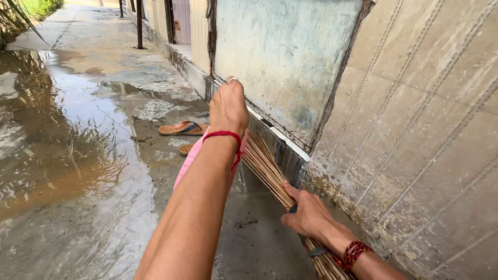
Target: The person cleans a bundle of sticks used as a broom by pouring water from a pink container and dipping them into a green basin on an outdoor concrete floor.
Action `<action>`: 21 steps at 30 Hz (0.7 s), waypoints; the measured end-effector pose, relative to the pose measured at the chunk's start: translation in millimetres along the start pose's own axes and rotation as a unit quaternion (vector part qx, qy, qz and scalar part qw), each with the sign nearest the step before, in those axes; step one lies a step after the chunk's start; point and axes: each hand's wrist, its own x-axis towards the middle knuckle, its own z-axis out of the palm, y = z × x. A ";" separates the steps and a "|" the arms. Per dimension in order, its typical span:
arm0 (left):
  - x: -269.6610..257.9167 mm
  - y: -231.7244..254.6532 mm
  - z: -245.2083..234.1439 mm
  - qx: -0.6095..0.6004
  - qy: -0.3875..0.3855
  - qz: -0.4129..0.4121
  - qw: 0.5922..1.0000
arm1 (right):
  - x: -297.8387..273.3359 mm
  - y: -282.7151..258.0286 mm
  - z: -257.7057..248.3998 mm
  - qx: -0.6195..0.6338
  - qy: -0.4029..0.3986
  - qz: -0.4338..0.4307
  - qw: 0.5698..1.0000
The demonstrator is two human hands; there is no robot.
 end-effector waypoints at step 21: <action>-74.1 -39.2 -81.8 -0.327 0.014 -0.447 0.832 | 22.9 57.8 102.8 0.409 -0.069 0.059 0.908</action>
